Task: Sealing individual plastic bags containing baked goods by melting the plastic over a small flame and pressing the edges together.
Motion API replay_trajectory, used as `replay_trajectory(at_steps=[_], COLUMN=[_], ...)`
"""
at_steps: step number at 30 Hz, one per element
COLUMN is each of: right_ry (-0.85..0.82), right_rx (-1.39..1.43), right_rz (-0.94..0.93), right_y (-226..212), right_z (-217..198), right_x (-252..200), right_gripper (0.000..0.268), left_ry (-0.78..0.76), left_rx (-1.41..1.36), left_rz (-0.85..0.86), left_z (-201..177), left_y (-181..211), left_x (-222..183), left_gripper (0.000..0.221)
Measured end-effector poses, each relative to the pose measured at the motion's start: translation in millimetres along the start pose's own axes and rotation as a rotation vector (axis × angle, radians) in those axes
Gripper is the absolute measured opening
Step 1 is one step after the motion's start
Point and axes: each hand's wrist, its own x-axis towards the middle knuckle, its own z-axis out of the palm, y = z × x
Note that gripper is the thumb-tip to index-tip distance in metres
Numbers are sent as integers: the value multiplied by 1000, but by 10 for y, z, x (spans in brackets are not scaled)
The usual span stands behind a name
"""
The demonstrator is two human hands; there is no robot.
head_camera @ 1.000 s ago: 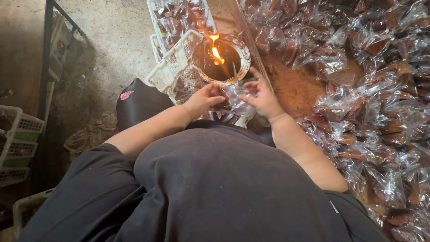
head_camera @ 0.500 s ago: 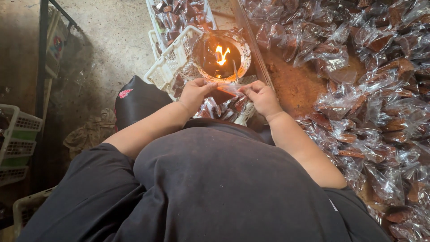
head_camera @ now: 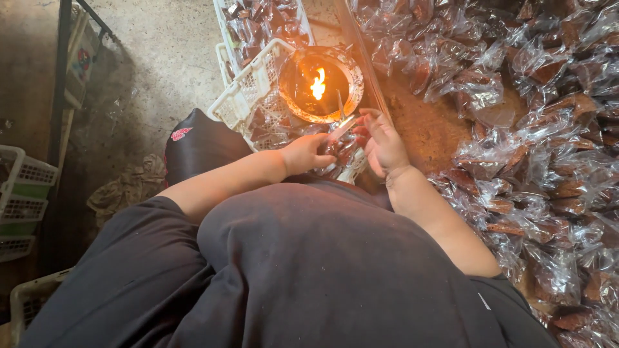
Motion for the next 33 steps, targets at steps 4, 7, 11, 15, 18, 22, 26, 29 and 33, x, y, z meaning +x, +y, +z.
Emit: replay_trajectory(at_steps=[4, 7, 11, 15, 18, 22, 26, 29, 33], right_ry=[-195, -21, 149, 109, 127, 172, 62, -15, 10], right_rx=[-79, -367, 30, -47, -75, -137, -158, -79, 52], right_rz=[-15, 155, -32, -31, -13, -15, 40, 93, 139], right_y=[-304, -229, -4, -85, 80, 130, -52, -252, -397], right_z=[484, 288, -88, 9, -52, -104, 173, 375, 461], right_x=[-346, -200, 130, 26, 124, 162, -59, -277, -443], right_gripper=[43, 22, 30, 35, 33, 28, 30, 30, 15], left_ry=[-32, -149, -3, 72, 74, 71, 57, -19, 80], left_rx=[-227, -275, -599, -1151, -1215, -1210, -1137, -1018, -786], left_rz=[-7, -33, -168, -362, -400, -445, -343, -219, 31], left_z=[68, -38, -10, -102, -187, -134, -47, -80, -18], left_y=[0, 79, 66, -44, -79, -170, 83, 388, 168], left_x=[65, 50, 9, 114, 94, 131, 71, -60, -80], left_gripper=[37, 45, 31, 28, 33, 36, 31, 35, 48])
